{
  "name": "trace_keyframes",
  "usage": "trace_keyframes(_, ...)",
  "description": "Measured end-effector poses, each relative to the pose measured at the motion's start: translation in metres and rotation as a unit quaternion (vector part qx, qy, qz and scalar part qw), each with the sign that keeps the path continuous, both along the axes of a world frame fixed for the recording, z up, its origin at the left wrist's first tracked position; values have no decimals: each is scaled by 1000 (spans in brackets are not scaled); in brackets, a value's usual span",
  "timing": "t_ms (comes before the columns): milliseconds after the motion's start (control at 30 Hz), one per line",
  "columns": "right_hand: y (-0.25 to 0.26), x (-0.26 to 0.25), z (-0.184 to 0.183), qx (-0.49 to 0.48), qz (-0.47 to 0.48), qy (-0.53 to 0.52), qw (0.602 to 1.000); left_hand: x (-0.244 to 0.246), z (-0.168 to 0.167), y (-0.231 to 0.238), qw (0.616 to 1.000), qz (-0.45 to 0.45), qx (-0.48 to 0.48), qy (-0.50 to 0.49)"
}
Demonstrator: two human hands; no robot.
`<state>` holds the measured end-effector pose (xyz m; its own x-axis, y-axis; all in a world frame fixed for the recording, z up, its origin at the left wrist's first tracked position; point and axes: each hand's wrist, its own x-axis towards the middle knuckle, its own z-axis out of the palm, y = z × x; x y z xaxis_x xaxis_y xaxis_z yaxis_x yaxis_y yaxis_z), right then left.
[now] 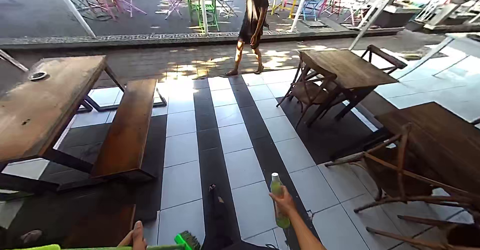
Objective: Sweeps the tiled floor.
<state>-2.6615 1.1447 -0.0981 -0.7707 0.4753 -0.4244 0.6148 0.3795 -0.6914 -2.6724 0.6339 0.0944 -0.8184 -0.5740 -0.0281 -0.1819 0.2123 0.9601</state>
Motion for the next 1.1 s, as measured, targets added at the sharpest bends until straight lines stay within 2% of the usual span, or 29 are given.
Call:
trace_keyframes(133, -2, -69, -16, -2, -34, -34, 999, -114, -14, 1, 999, -17, 32, 18)
trace_keyframes(233, -13, -105, -15, -11, -74, -69, 995, -209, -12, 1, 998, -39, 41, 20)
trace_keyframes(367, -21, -153, -24, -22, -83, -108, 990, -329, -10, 15, 995, -73, 63, 27)
trace_keyframes(433, -29, -166, -22, -37, -82, -141, 986, -372, -16, 24, 993, -93, 71, 22)
trace_keyframes(533, -38, -221, -23, -46, -96, -184, 977, -441, -27, 37, 987, -133, 83, 43)
trace_keyframes(633, -41, -277, -32, -48, -104, -212, 970, -496, -40, 45, 985, -136, 92, 47)
trace_keyframes(733, -38, -356, -46, -52, -86, -236, 967, -554, -57, 51, 991, -104, 82, 23)
trace_keyframes(900, -22, -530, -56, -51, -32, -245, 968, -652, -95, 62, 993, -57, 102, -8)
trace_keyframes(1100, -4, -766, -36, -20, 42, -271, 962, -745, -96, 81, 993, -11, 92, -67)
